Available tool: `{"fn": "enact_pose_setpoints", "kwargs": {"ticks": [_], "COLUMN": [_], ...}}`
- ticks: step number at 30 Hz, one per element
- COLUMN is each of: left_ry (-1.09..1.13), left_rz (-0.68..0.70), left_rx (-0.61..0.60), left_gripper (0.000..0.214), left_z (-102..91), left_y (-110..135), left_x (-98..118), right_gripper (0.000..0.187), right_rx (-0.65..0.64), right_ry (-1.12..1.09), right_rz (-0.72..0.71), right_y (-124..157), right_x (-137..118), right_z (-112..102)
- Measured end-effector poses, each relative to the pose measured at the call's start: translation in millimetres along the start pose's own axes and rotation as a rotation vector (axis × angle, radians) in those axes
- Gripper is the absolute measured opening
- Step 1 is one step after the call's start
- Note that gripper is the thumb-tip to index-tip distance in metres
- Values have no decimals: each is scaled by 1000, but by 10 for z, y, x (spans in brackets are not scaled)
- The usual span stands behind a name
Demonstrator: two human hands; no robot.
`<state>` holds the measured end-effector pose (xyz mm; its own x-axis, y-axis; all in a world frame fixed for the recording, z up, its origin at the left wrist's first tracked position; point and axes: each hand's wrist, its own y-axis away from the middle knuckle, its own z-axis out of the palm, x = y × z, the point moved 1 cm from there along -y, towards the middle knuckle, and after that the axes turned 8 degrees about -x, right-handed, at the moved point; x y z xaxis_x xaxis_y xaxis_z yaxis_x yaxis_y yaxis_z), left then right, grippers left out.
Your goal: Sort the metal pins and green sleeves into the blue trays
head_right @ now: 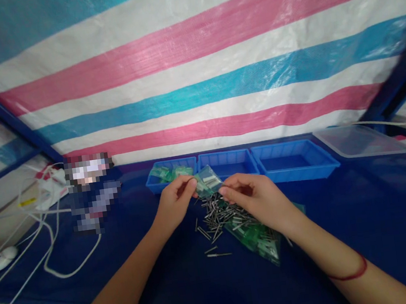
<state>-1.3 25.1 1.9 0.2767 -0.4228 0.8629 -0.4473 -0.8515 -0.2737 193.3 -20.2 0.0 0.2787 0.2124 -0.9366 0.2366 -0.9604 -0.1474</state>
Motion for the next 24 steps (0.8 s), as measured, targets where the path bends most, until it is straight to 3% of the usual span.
{"fn": "enact_pose_setpoints", "kwargs": {"ticks": [9,16,19,24], "left_ry": [199,33,130,279], "left_rz": [-30,-15,-41,-48], "left_rx": [-42,-129,-155,-102], "left_gripper": [19,25,30,35], "left_z": [16,-13,-3,10], "left_y": [-19,-10,-16,-32], "left_x": [-11,-29,-43,-9], "right_gripper": [30,30,33,33], "right_rx": [50,56,64,122], "right_ry": [-131,-225,-246,-293], "right_rz": [50,67,95,62], "right_y": [-8,-4,10,13], "right_x": [-79,-67,-53,-42], "right_z": [6,5,7,-13]}}
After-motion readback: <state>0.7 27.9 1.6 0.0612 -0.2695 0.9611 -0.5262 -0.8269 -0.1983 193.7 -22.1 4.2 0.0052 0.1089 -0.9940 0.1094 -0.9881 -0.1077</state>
